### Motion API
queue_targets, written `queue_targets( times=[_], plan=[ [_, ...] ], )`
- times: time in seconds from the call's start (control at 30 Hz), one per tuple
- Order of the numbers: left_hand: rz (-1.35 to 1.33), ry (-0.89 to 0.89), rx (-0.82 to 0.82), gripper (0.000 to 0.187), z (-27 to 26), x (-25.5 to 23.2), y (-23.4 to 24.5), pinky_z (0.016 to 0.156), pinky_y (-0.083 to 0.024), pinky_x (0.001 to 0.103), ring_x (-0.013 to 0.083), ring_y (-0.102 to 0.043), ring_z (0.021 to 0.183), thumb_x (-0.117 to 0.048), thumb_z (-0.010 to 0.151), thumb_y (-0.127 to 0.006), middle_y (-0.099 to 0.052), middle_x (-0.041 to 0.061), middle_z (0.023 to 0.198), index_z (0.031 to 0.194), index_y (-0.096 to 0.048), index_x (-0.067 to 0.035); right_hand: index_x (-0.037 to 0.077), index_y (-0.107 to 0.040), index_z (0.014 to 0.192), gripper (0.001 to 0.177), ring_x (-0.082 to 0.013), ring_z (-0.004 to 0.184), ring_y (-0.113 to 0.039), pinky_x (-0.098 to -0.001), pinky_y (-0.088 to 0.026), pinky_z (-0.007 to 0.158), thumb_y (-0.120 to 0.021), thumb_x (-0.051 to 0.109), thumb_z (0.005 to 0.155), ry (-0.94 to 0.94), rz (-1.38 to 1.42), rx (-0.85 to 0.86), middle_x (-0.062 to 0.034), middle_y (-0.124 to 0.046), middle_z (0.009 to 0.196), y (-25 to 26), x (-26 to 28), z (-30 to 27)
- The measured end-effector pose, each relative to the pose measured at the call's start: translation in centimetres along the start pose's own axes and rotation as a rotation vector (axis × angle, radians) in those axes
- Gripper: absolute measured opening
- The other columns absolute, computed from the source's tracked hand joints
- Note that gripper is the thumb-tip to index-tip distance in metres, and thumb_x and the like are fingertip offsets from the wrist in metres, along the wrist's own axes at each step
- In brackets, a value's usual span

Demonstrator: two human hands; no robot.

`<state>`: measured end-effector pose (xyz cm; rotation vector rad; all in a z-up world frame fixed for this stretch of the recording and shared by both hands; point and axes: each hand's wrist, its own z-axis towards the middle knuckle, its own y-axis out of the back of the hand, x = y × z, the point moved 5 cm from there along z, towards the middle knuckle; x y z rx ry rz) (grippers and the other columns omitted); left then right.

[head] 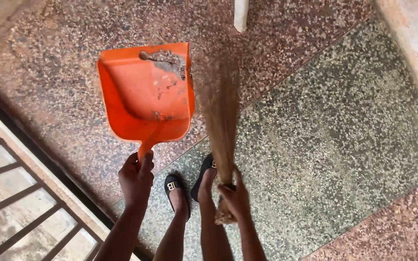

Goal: Sweep dirt and debris into an orange dustpan using a broom on a balcony.

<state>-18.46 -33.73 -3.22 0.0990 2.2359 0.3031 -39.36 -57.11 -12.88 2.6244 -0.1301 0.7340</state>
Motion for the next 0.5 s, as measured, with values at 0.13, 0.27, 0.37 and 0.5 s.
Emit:
queue_targets(
  times=[0.13, 0.27, 0.37, 0.5],
  plan=[
    [0.034, -0.056, 0.048, 0.03, -1.5, -1.1, -0.4, 0.04, -0.031, 0.022, 0.0012, -0.041, 0.046, -0.028, 0.097, -0.072, -0.054, -0.004, 0.064, 0.085, -0.064, -0.002, 0.025, -0.025, 0.16, 0.091, -0.022, 0.078, -0.078, -0.037, -0.068, 0.066, -0.075, 0.022, 0.084, -0.167, 0.03, -0.061, -0.0128, -0.078, 0.103, 8.2, -0.8, -1.0],
    [0.091, -0.029, 0.038, 0.025, -2.6, -1.4, -3.1, 0.041, -0.031, 0.023, 0.0017, -0.042, 0.048, -0.028, 0.094, -0.073, -0.057, -0.004, 0.064, 0.089, -0.068, -0.005, 0.02, -0.03, 0.16, 0.09, -0.0231, 0.091, -0.076, -0.0381, -0.063, 0.073, -0.078, 0.026, 0.084, -0.087, 0.194, -0.183, -0.0177, -0.075, 0.111, 14.5, -6.0, 1.4],
    [0.143, -0.06, 0.019, 0.026, -2.5, 0.2, -6.5, 0.042, -0.032, 0.023, 0.0018, -0.043, 0.048, -0.029, 0.095, -0.073, -0.058, -0.003, 0.064, 0.09, -0.068, -0.004, 0.021, -0.024, 0.162, 0.095, -0.0252, 0.094, -0.074, -0.0385, -0.063, 0.074, -0.078, 0.028, 0.084, -0.175, 0.229, -0.282, -0.0172, -0.07, 0.116, 18.3, -9.4, 4.4],
    [0.196, -0.077, 0.019, 0.027, -3.7, 0.1, -12.7, 0.042, -0.034, 0.023, 0.0017, -0.045, 0.048, -0.029, 0.097, -0.072, -0.055, -0.003, 0.062, 0.092, -0.069, -0.002, 0.02, -0.03, 0.158, 0.088, -0.0335, 0.076, -0.068, -0.0441, -0.052, 0.058, -0.075, 0.021, 0.082, -0.457, 0.549, -0.18, -0.0242, -0.067, 0.109, 18.8, -14.2, 11.4]
  ],
)
